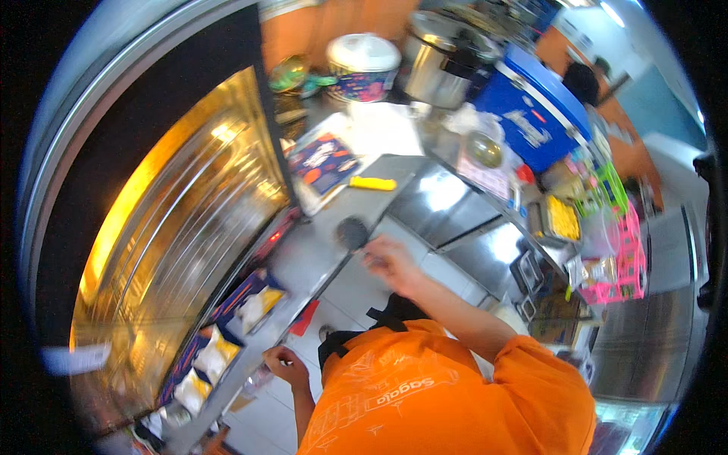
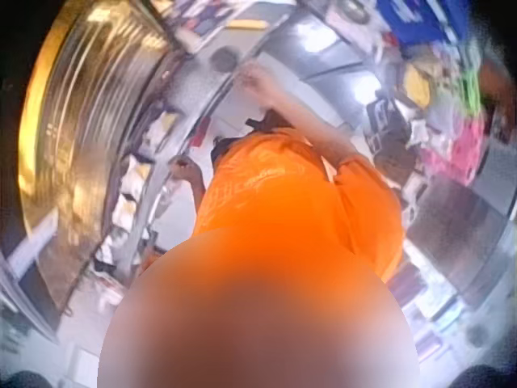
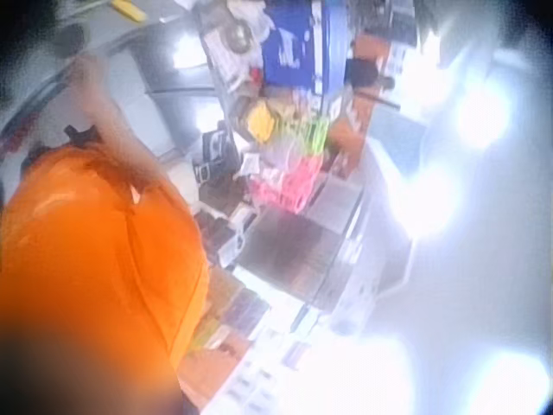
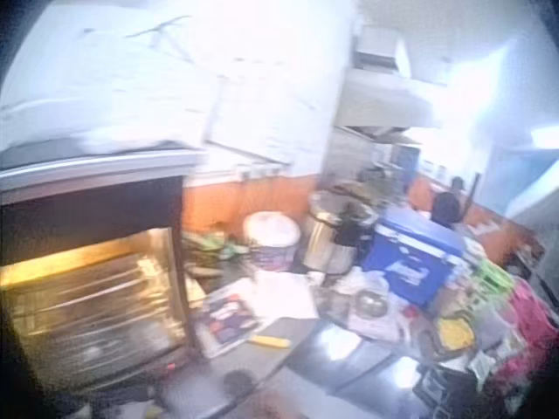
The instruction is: The person retrieves a can from a sink, walks through a commercial kitchen, and places the can on a counter. They then open several boxes, place white buns into each, and add scoops of scrambled eggs into the boxes using a spoon. Finally, they place a small plastic bag into one of the boxes.
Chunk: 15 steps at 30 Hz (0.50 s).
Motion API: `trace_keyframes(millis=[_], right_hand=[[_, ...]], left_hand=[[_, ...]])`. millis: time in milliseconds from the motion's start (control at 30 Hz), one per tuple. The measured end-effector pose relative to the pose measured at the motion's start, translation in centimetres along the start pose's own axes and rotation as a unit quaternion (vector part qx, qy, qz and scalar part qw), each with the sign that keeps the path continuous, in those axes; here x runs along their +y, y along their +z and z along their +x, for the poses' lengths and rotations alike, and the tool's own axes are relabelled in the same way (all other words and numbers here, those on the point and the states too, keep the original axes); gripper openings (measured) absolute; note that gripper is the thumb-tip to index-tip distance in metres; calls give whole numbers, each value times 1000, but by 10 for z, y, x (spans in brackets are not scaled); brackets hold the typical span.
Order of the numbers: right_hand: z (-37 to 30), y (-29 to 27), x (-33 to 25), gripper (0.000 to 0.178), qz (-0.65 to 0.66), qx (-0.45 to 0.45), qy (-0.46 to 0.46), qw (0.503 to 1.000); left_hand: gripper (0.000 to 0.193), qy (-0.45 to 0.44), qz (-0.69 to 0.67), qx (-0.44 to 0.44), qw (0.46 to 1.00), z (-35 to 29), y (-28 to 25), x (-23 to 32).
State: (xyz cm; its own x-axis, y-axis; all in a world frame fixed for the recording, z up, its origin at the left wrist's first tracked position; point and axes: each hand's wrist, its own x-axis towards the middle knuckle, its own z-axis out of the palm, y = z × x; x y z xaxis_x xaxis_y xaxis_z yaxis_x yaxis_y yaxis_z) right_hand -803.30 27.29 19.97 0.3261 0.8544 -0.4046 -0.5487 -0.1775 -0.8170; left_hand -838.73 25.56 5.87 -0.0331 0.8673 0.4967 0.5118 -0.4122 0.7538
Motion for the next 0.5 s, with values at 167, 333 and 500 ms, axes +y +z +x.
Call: trace_keyframes(millis=[167, 333, 500], right_hand=[[-64, -280, -101, 16, 98, 409, -276, 865], [-149, -572, -132, 11, 4, 692, -235, 683], [-153, -785, -156, 41, -90, 630, -205, 744]], left_hand=[[9, 38, -82, -186, 978, 16, 142, 93], [7, -7, -159, -286, 945, 15, 266, 192], [12, 111, 52, -288, 950, 103, 341, 192]])
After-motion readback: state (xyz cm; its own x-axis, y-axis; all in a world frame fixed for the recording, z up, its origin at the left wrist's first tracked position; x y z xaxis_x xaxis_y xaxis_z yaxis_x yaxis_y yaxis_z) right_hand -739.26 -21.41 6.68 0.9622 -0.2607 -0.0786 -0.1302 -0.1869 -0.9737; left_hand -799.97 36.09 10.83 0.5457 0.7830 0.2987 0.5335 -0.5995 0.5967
